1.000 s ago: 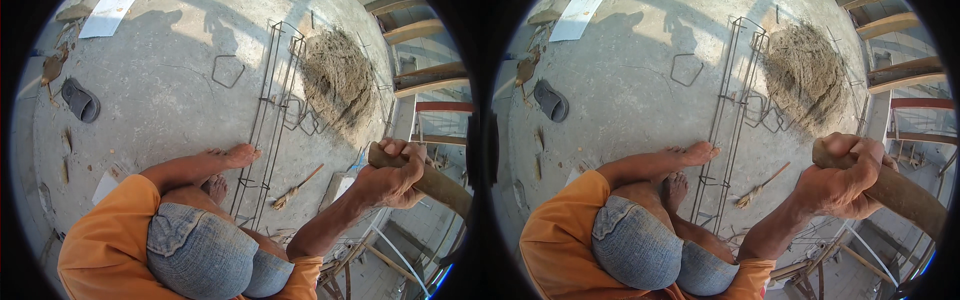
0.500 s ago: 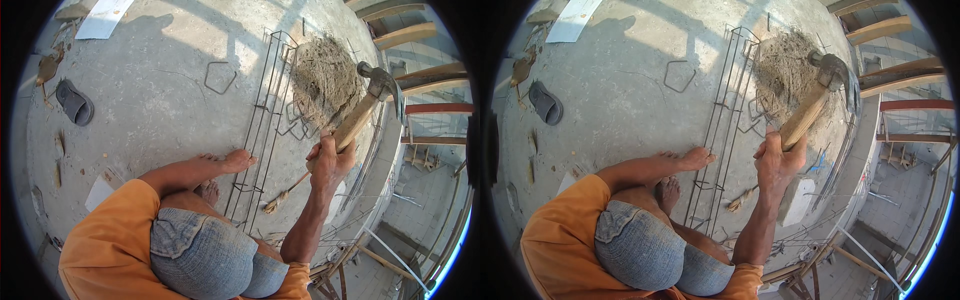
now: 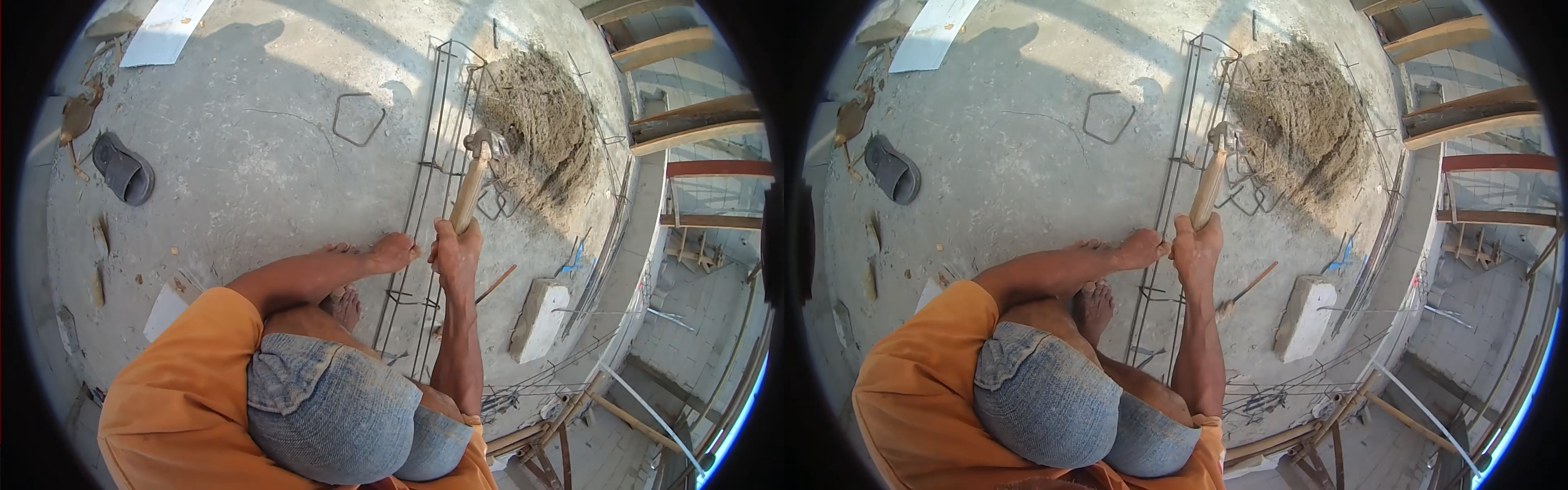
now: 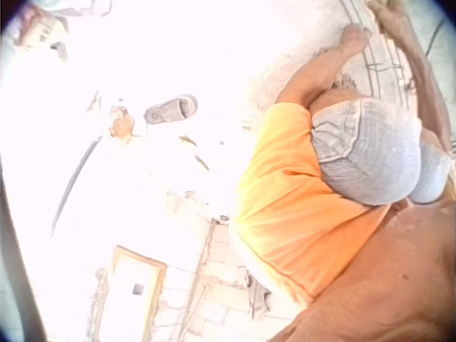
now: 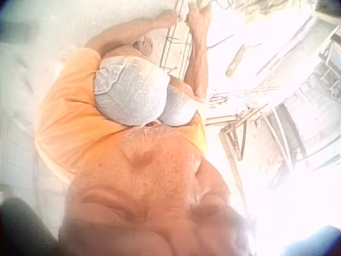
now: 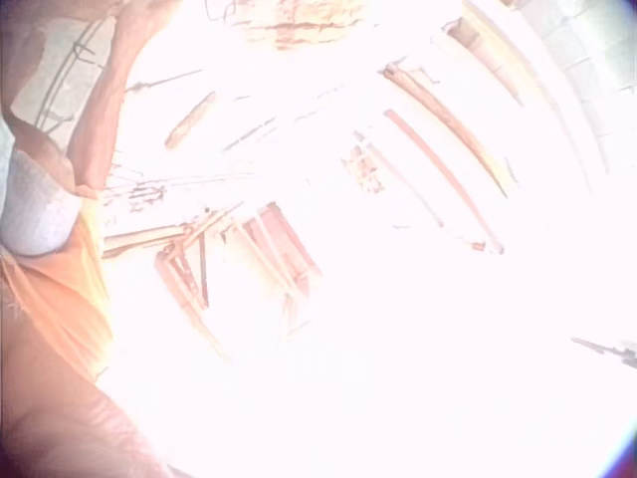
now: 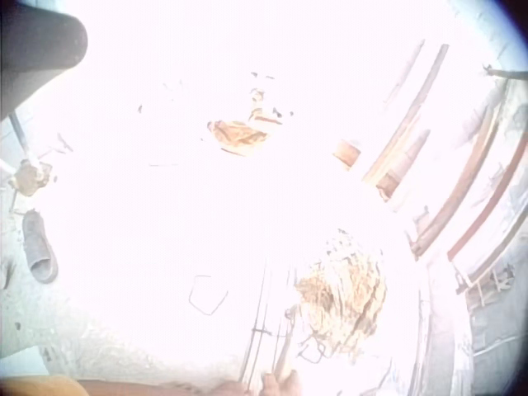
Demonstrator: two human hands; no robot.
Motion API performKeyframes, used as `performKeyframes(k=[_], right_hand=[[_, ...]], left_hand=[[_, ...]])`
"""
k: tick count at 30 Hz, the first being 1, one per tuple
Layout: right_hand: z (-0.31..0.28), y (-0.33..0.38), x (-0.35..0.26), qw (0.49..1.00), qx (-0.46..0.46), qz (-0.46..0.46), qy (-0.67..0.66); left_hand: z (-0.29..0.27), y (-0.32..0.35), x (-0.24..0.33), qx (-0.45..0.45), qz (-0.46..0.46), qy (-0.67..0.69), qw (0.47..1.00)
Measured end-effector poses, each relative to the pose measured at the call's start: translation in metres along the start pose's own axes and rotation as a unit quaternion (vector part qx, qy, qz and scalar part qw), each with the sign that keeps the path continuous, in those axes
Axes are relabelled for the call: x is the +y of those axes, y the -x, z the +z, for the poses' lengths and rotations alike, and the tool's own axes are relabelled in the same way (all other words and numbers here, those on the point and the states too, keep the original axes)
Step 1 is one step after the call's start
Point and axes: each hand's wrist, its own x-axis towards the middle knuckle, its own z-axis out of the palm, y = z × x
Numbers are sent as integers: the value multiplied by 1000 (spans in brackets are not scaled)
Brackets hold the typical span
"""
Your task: The person assembles a rebar cage by hand, using wire to bind longitudinal bars to rectangular stirrups and striking the cage with a hammer.
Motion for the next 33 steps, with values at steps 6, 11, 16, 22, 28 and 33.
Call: performKeyframes(k=[6, 11, 16, 22, 28, 33], right_hand=[[-64, 24, -107, 972, 153, -177, -22], [-98, 39, -192, 801, 220, -518, -204], [-38, -26, 54, 951, 184, -243, 46], [-8, -14, -13, 999, 21, -30, -17], [-77, 24, -133, 942, 149, -283, -100], [-82, 34, -192, 815, 240, -493, -187]], left_hand=[[-45, -19, 16, 9, 1, 11, 1000], [-39, -23, 18, -2, -13, 27, 1000], [-36, -31, 31, -14, 2, -14, 1000], [-48, -18, 9, 8, -14, 14, 1000], [-40, -25, 13, 14, 18, 72, 997], [-35, -31, 7, 25, 11, 27, 999]])
